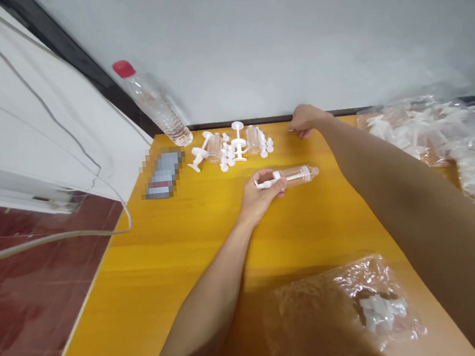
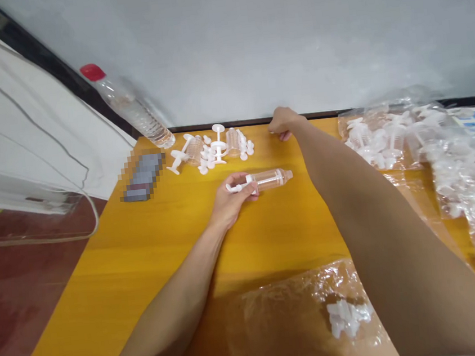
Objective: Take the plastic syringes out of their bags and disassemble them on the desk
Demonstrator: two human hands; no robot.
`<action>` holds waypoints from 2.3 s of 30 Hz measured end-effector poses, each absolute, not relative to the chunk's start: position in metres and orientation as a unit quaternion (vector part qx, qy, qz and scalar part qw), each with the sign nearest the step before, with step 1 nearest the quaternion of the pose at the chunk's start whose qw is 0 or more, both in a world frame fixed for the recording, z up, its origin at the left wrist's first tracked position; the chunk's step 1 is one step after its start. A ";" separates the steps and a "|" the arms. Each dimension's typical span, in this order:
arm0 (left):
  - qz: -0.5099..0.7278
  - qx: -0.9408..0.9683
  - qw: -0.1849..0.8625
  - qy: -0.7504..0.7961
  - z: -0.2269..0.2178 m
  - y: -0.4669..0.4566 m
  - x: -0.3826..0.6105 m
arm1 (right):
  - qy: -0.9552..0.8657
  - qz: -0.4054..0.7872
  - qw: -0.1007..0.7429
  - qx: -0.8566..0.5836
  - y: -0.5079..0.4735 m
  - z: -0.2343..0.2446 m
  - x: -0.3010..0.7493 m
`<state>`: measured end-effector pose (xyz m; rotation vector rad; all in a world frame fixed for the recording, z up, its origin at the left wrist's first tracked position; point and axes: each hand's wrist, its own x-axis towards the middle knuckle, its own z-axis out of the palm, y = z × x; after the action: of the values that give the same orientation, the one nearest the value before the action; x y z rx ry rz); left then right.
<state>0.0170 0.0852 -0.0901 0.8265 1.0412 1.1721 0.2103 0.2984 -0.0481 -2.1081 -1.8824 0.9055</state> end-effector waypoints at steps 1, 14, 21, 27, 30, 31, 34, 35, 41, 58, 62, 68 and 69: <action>0.514 0.361 0.632 0.454 -0.089 0.085 0.017 | -0.628 0.313 0.105 -0.705 0.298 -0.049 0.210; 0.597 0.350 0.593 0.411 -0.087 0.084 0.023 | -0.554 0.394 0.232 -0.696 0.153 0.002 0.251; 0.567 0.429 0.568 0.414 -0.085 0.065 0.047 | -0.354 0.637 0.465 -0.503 0.093 -0.034 0.227; 0.489 0.523 0.447 0.537 -0.057 0.086 0.016 | -0.334 0.487 0.494 -0.638 0.155 -0.030 0.245; 0.405 0.611 0.269 0.624 -0.037 0.122 0.027 | -0.467 0.396 0.334 -0.717 0.173 -0.034 0.246; 0.371 0.629 0.213 0.649 -0.032 0.134 0.036 | -0.509 0.363 0.283 -0.727 0.176 -0.035 0.243; 0.273 0.654 0.099 0.699 -0.026 0.167 0.065 | -0.591 0.282 0.195 -0.730 0.181 -0.035 0.232; 0.248 0.656 0.082 0.709 -0.026 0.175 0.073 | -0.604 0.268 0.181 -0.728 0.182 -0.035 0.228; 0.166 0.682 0.034 0.711 -0.037 0.206 0.087 | -0.637 0.245 0.149 -0.716 0.186 -0.031 0.222; 0.120 0.801 0.134 0.571 -0.035 0.235 0.043 | -0.650 0.256 0.155 -0.698 0.197 -0.047 0.229; 0.136 0.800 0.120 0.572 -0.043 0.245 0.048 | -0.645 0.263 0.158 -0.699 0.197 -0.043 0.228; 0.137 0.786 0.120 0.591 -0.042 0.253 0.046 | -0.630 0.292 0.174 -0.698 0.204 -0.037 0.220; 0.137 0.784 0.119 0.594 -0.042 0.253 0.046 | -0.631 0.294 0.174 -0.696 0.206 -0.038 0.220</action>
<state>0.0458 0.2531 -0.0421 2.2912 1.7359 0.3995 0.2197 0.2057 -0.0376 -1.9737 -1.7902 0.8327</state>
